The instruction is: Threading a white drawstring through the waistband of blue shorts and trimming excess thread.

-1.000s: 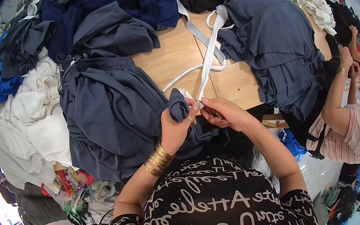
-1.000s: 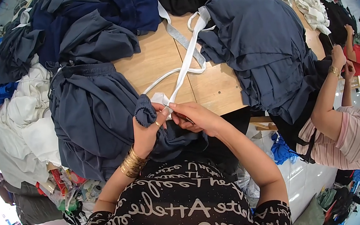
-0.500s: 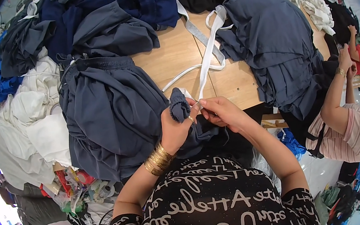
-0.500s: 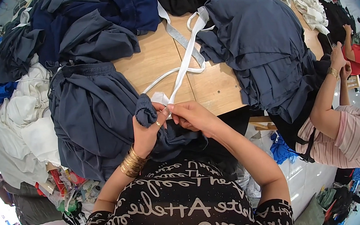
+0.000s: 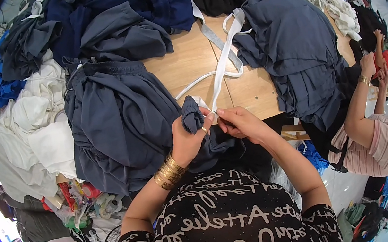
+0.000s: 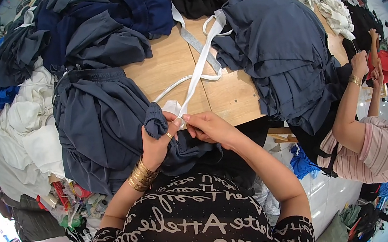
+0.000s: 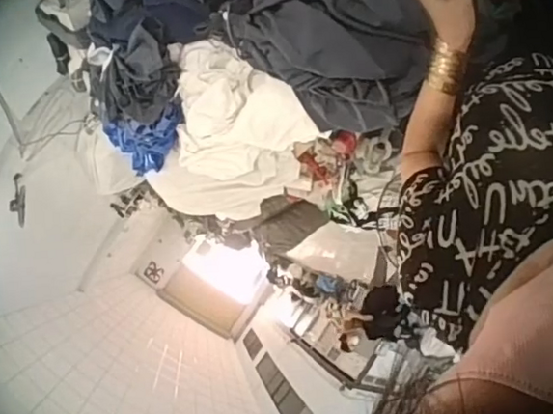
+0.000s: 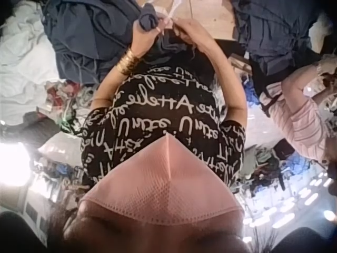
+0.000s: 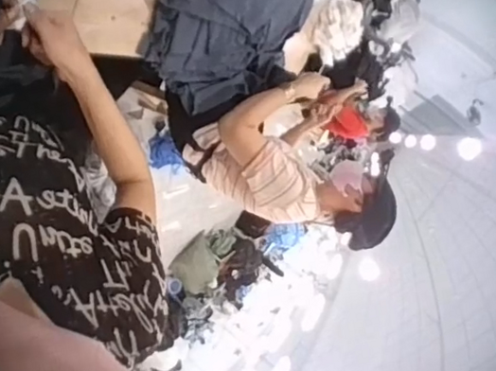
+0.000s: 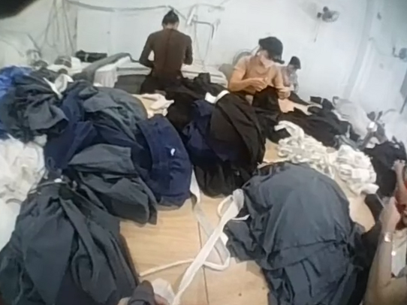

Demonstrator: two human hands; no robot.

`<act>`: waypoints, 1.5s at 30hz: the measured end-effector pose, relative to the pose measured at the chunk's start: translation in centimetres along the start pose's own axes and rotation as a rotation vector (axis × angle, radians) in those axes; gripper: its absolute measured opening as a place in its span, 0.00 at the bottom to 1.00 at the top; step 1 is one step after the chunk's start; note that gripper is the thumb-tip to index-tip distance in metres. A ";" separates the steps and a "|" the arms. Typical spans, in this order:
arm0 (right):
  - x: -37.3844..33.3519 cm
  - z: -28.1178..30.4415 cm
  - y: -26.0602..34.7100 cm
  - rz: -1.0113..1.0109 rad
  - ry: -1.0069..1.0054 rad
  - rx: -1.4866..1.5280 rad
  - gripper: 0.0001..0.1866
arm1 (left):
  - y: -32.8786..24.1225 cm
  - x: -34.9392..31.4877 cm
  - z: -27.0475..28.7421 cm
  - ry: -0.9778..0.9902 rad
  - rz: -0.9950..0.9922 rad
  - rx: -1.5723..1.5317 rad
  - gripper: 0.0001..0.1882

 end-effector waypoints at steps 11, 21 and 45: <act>0.4 0.0 0.3 0.009 0.004 0.019 0.24 | 0.0 0.0 -0.1 0.035 -0.001 -0.002 0.07; 0.6 0.4 0.6 0.036 -0.015 -0.044 0.24 | -0.2 0.3 -0.1 0.069 0.000 0.007 0.06; 0.1 0.0 4.7 0.420 -0.031 -0.206 0.14 | -2.4 2.4 -0.2 0.055 -0.062 -0.313 0.09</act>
Point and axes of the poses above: each hand's wrist, its own x-axis towards the middle knuckle, its own z-axis out of the back of the hand, y = z × x, the point moved 3 cm from there along x, towards the middle knuckle, and after that the axes turned 13 degrees about y, right-handed, at the moved point
